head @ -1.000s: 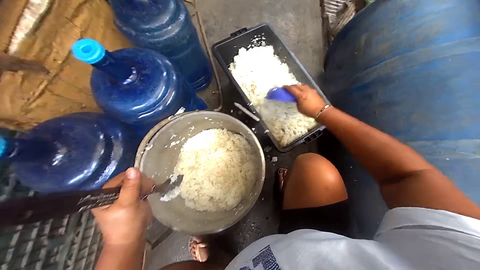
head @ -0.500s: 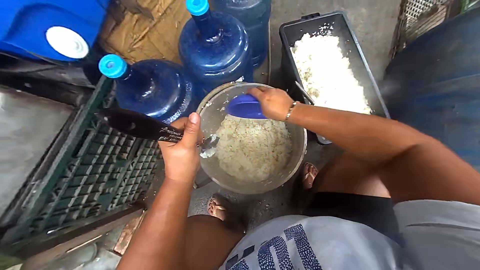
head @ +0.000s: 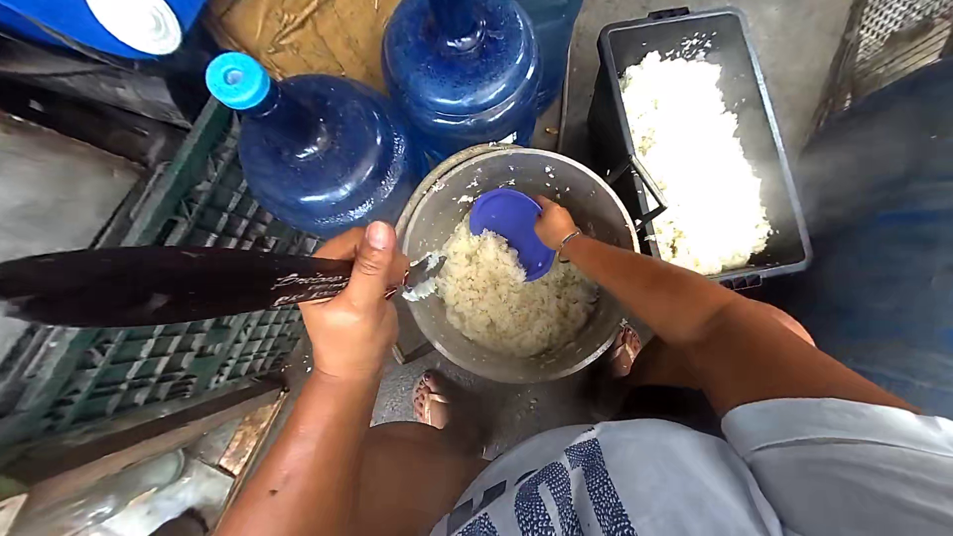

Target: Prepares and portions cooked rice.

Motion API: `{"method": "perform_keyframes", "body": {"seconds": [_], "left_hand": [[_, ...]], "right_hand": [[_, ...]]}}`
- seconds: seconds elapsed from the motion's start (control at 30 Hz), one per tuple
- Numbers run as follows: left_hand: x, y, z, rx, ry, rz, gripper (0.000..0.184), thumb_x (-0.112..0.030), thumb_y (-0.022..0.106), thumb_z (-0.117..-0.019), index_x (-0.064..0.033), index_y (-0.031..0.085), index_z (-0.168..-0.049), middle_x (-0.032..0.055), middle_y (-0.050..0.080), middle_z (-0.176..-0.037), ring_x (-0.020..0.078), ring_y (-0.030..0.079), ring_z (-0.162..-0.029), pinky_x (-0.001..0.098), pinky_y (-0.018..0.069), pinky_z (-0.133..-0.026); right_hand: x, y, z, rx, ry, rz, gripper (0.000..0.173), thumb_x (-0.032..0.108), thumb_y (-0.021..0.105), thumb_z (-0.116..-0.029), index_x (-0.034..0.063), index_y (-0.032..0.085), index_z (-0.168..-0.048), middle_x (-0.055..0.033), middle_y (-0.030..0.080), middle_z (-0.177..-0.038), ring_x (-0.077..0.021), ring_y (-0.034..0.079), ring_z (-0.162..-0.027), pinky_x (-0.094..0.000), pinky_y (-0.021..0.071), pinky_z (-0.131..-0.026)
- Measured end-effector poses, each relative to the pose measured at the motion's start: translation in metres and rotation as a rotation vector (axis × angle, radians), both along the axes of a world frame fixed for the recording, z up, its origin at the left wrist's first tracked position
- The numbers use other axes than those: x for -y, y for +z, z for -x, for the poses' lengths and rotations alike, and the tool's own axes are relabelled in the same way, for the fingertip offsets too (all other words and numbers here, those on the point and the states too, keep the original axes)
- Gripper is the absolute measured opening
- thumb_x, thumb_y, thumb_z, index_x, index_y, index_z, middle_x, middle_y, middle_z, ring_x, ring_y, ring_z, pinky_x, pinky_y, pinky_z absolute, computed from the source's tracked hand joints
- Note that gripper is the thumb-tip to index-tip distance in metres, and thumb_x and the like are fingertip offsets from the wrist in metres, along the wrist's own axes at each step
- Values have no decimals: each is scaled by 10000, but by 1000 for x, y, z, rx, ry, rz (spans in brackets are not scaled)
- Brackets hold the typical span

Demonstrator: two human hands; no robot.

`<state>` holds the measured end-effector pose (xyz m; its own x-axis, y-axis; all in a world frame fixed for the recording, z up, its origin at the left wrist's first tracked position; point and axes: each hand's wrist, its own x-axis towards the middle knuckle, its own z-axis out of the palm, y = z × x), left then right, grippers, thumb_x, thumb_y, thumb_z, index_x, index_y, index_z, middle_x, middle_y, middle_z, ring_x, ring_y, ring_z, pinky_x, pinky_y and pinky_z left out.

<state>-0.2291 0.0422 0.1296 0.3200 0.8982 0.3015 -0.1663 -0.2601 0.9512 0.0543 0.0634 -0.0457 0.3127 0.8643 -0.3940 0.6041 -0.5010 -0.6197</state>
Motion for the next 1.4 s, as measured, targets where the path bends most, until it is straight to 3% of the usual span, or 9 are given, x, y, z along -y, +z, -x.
{"method": "perform_keyframes", "body": {"seconds": [0.13,0.27,0.5,0.73,0.83,0.97,1.1,1.23,1.4], "left_hand": [[-2,3,0,31,2,-42,334,-269,539,-1056,-282,516,-723,-146,443,-576,31,446,-515,227,437,-556],[-1,3,0,67,-20,-71,340,-277,542,-1055,-282,509,-716,-144,435,-565,32,443,-509,227,433,-554],[-6,5,0,117,-33,-110,341,-237,531,-1054,-270,502,-715,-134,421,-559,41,432,-505,240,419,-548],[-7,7,-4,148,-24,-124,325,-243,547,-1053,-271,505,-732,-134,422,-560,49,437,-512,260,430,-562],[-9,4,-4,138,-21,-125,324,-230,543,-1052,-267,500,-732,-131,418,-556,54,435,-508,266,430,-563],[-10,5,-7,122,-25,-120,336,-238,535,-1054,-274,487,-723,-137,405,-552,50,425,-505,258,416,-554],[-14,3,-17,122,-36,-123,335,-219,530,-1055,-270,484,-727,-134,402,-555,52,421,-501,261,423,-553],[-17,-4,-31,35,-18,-126,330,-207,549,-1046,-284,497,-729,-153,429,-572,28,439,-517,235,421,-559],[-23,-11,-32,-40,19,-137,293,-217,579,-1042,-278,533,-760,-152,478,-609,27,477,-544,235,446,-573]], "right_hand": [[-8,6,34,-87,-10,53,453,121,498,-1026,112,537,-1477,-217,654,-1350,-396,611,-1284,-624,470,-1063],[-7,-13,47,-209,-29,52,451,87,532,-991,92,576,-1440,-216,652,-1348,-377,600,-1295,-614,469,-1074],[-18,-34,26,-186,300,-27,494,115,650,-918,220,646,-1401,-104,696,-1323,-276,629,-1275,-579,481,-1092],[-8,-6,40,-245,509,109,419,83,616,-965,144,664,-1377,-154,675,-1342,-306,611,-1292,-559,459,-1110],[2,-24,34,-327,456,141,437,31,633,-908,116,681,-1334,-165,701,-1269,-313,656,-1203,-577,500,-1041],[28,-34,24,-397,309,274,502,-16,616,-914,88,617,-1405,-187,663,-1329,-324,632,-1241,-559,498,-1057],[56,-74,17,-561,32,313,502,-59,675,-805,10,625,-1300,-218,691,-1130,-328,689,-990,-542,581,-833],[46,-60,16,-676,-15,347,491,-63,659,-814,4,609,-1298,-201,688,-1118,-292,691,-958,-499,590,-821],[31,-6,3,-844,-97,286,488,-61,602,-878,30,551,-1355,-192,669,-1144,-266,688,-949,-448,598,-796]]}}
